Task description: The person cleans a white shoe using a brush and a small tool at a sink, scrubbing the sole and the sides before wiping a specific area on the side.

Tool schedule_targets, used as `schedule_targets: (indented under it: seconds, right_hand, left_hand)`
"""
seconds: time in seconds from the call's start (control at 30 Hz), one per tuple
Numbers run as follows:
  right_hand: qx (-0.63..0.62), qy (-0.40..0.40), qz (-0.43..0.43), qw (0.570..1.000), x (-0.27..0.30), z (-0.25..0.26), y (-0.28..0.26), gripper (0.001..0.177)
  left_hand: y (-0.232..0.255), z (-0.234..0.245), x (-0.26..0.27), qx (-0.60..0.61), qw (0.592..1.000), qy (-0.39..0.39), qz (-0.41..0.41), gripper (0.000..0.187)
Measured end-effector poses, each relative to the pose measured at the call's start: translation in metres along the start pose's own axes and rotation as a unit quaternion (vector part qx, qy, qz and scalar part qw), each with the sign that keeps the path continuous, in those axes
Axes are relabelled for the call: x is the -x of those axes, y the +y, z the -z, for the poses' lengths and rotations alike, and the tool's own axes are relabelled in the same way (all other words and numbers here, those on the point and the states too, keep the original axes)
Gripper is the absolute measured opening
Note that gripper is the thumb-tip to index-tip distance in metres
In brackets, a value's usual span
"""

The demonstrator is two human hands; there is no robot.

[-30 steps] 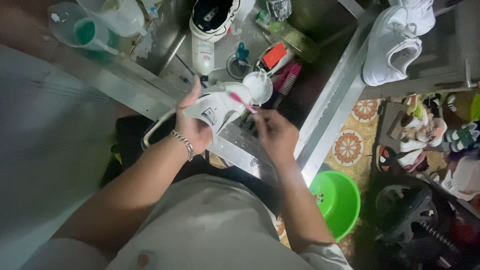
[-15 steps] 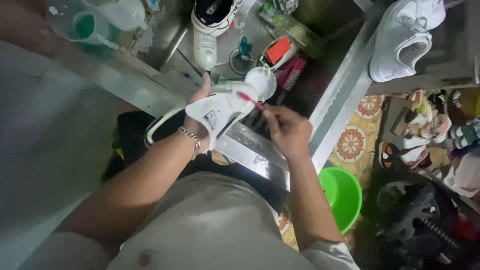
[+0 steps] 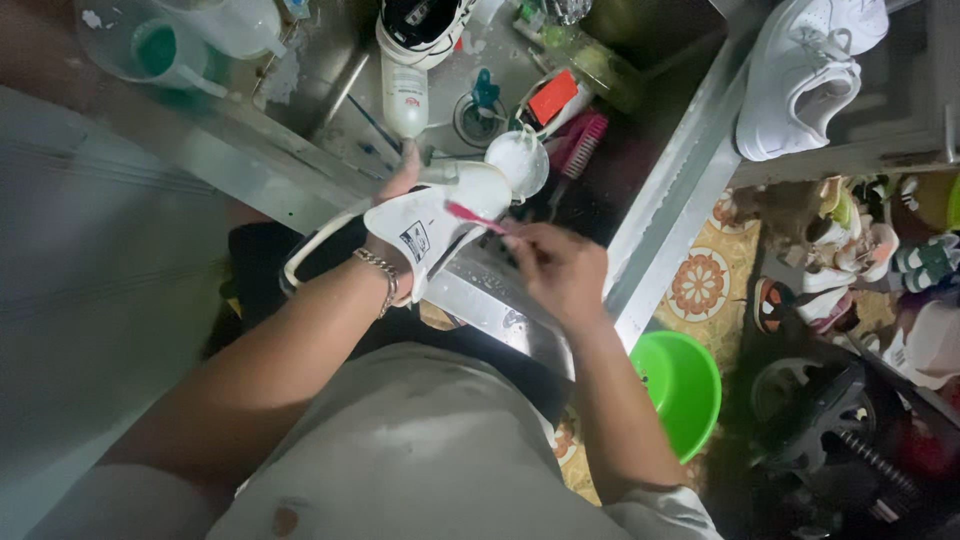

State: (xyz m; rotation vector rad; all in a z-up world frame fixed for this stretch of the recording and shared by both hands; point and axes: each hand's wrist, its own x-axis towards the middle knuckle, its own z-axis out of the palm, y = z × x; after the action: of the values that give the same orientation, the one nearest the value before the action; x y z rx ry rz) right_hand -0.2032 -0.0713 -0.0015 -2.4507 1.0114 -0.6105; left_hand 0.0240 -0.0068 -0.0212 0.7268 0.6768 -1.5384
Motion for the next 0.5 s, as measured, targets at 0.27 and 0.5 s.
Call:
schedule_targets:
  seconds: [0.27, 0.5]
  right_hand:
    - [-0.052, -0.015, 0.030, 0.998, -0.010, 0.000, 0.006, 0.007]
    - [-0.077, -0.009, 0.062, 0.995, -0.027, 0.006, 0.017, 0.008]
  left_hand:
    - [-0.002, -0.018, 0.016, -0.083, 0.990, 0.099, -0.053, 0.091]
    - [-0.007, -0.026, 0.021, -0.089, 0.989, 0.106, -0.050, 0.115]
